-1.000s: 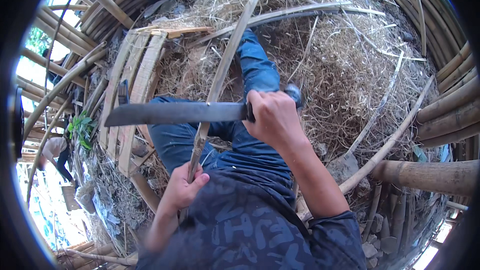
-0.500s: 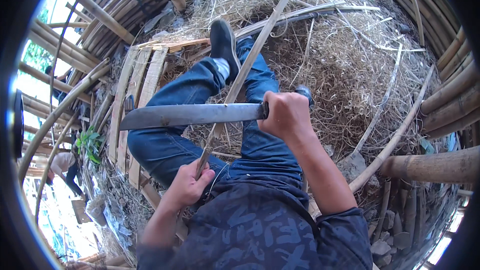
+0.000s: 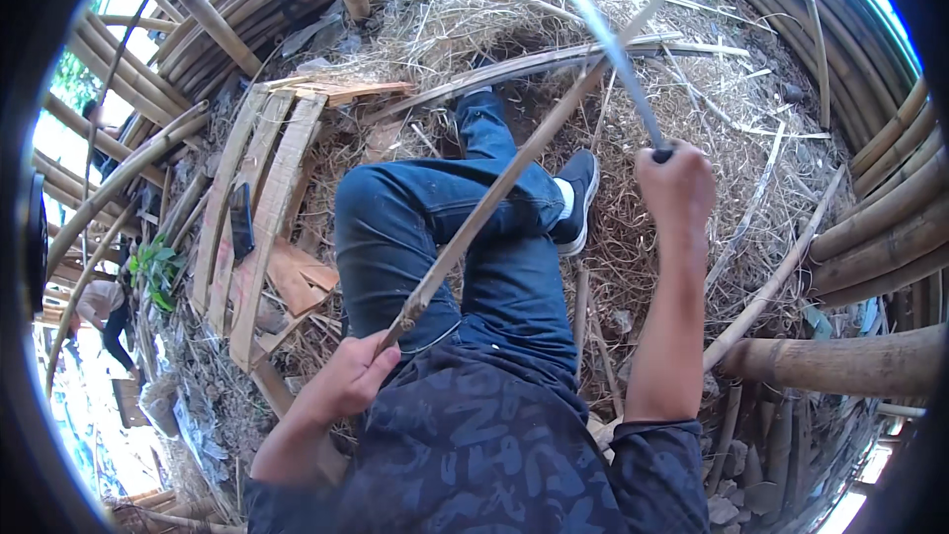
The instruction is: The person uses a large knife to scrape and shave a long strip of wood held between the feet and by hand.
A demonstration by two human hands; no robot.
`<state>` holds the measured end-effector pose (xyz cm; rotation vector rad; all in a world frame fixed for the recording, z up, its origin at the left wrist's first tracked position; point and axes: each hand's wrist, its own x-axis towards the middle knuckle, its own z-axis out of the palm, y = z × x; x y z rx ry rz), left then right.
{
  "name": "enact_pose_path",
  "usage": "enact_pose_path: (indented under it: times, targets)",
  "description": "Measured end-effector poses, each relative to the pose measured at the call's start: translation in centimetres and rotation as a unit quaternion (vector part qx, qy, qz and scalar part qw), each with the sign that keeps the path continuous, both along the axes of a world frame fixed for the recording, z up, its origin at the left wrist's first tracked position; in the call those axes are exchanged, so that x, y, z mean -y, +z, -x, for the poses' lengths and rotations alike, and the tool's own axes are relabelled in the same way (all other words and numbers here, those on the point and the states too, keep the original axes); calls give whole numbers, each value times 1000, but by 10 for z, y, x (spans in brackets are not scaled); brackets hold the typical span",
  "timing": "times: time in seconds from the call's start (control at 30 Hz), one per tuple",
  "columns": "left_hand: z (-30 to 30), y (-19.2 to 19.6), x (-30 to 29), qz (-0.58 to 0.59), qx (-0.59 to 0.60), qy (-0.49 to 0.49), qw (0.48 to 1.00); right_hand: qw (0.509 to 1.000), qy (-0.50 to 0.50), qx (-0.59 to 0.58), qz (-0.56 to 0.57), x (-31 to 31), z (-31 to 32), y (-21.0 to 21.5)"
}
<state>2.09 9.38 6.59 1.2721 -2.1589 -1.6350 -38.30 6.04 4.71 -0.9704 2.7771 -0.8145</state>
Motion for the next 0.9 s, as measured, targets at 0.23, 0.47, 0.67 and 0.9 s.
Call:
enact_pose_path:
  times: [0.23,0.47,0.67,0.9]
  targets:
    - [10,-38,8,-94,-32,8,995,993,120,-18,15,-34,-28,-42]
    - [-22,-74,-1,-121,50,11,991,941,332,38,58,-30,-126,-85]
    - [-24,-92,-39,-28,64,16,997,928,372,-16,-12,-38,-129,-114]
    - [-25,-77,-43,-5,79,9,997,971,223,-69,-60,-30,-64,-118]
